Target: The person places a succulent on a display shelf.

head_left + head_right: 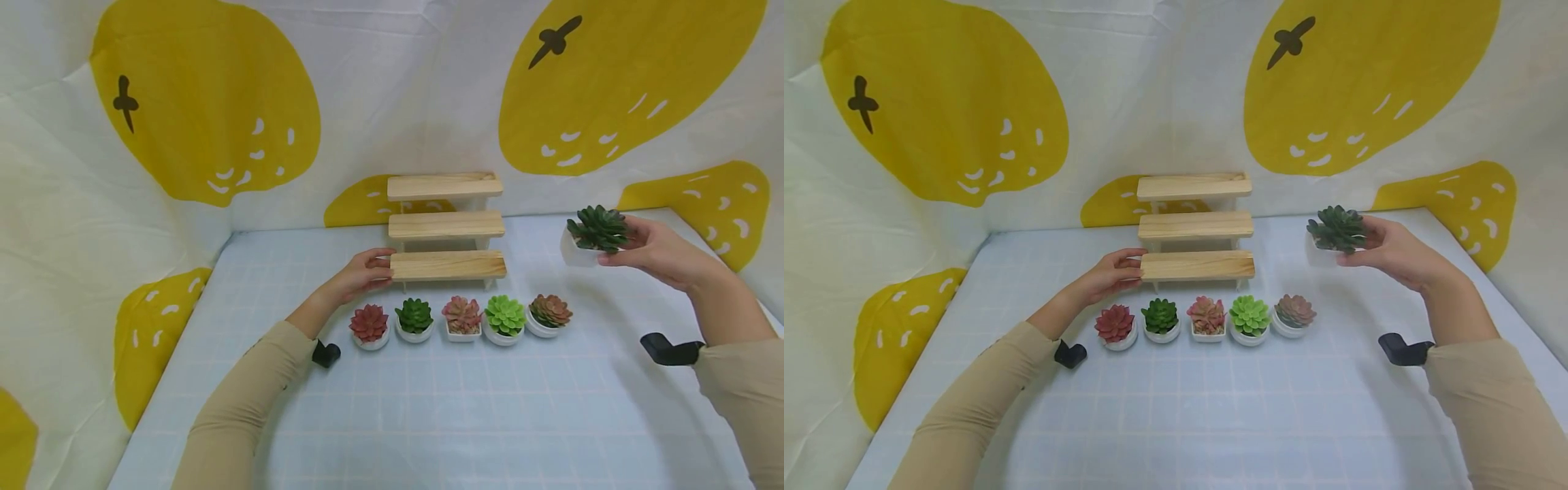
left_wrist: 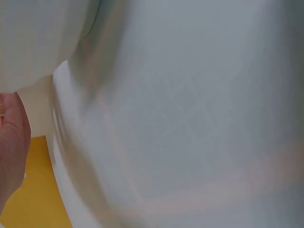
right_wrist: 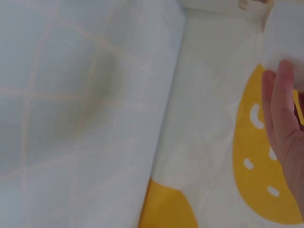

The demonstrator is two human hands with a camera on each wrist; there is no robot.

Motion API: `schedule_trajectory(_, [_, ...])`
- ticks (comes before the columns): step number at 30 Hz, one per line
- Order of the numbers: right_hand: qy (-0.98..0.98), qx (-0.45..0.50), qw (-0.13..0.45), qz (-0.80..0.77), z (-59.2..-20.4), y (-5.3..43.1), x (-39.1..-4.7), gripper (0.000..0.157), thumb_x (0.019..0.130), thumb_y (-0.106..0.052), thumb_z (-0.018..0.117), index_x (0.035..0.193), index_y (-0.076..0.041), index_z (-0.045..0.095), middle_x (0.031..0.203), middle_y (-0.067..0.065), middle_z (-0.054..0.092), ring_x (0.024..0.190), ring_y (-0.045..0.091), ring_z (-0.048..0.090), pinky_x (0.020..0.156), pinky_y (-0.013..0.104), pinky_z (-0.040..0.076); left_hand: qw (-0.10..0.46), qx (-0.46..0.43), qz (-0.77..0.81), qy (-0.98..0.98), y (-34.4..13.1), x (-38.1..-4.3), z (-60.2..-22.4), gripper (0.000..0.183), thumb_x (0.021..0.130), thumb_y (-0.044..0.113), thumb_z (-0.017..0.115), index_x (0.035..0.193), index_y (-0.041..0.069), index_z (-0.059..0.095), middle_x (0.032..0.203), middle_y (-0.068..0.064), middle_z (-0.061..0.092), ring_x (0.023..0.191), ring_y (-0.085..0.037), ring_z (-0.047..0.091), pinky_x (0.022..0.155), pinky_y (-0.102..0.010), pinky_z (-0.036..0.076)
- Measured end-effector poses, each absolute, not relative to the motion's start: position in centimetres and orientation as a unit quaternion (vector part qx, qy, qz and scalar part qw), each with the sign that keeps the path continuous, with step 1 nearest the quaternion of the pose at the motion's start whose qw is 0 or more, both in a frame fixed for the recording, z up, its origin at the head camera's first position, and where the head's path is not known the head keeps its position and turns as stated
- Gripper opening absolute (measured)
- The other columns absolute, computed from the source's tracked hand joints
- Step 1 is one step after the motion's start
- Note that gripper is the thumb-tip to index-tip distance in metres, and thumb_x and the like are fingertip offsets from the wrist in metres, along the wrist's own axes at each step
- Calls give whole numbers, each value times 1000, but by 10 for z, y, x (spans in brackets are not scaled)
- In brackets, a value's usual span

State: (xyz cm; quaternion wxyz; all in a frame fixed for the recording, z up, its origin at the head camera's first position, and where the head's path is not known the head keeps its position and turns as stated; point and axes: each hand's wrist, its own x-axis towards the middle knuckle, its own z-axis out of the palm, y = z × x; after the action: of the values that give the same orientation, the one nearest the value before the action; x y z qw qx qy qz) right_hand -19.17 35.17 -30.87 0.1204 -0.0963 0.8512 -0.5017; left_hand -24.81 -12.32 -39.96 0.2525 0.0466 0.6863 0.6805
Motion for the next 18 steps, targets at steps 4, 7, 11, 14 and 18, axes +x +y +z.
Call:
schedule_trajectory(4, [854, -99, 122, -496, -302, 344, -195, 52, 84, 2, 65, 128, -10, 40, 107, -23, 57, 96, 0, 56, 77, 14, 49, 251, 48, 681, 686, -123, -247, -399, 51, 92, -3, 53, 139, 5, 38, 124, -17, 46, 94, -17, 54, 90, -33, 50])
schedule_trajectory(7, [858, -97, 127, -488, -296, 339, -197, 58, 85, 0, 64, 134, -2, 33, 107, -23, 56, 96, -1, 56, 77, 13, 49, 253, 48, 681, 685, -123, -247, -399, 51, 92, -3, 53, 140, 4, 37, 123, -16, 46, 93, -16, 54, 91, -33, 49])
schedule_trajectory(11, [861, -92, 132, -482, -289, 334, -201, 63, 86, -2, 64, 137, 2, 26, 105, -23, 55, 94, -1, 55, 76, 13, 49, 252, 45, 683, 685, -122, -247, -399, 51, 92, -4, 53, 140, 4, 37, 122, -15, 47, 92, -17, 54, 93, -36, 48])
schedule_trajectory(14, [857, -97, 127, -490, -284, 329, -204, 58, 86, -1, 63, 134, -3, 31, 104, -21, 58, 94, 2, 57, 76, 15, 50, 249, 53, 682, 686, -123, -247, -400, 51, 91, -2, 54, 139, 4, 38, 122, -16, 47, 94, -18, 55, 93, -37, 48])
schedule_trajectory(18, [851, -103, 117, -501, -279, 322, -209, 52, 86, 2, 62, 131, -8, 36, 104, -20, 60, 94, 3, 57, 76, 16, 51, 247, 77, 687, 680, -126, -247, -401, 51, 89, 2, 60, 137, 5, 42, 119, -16, 49, 95, -19, 56, 90, -34, 50])
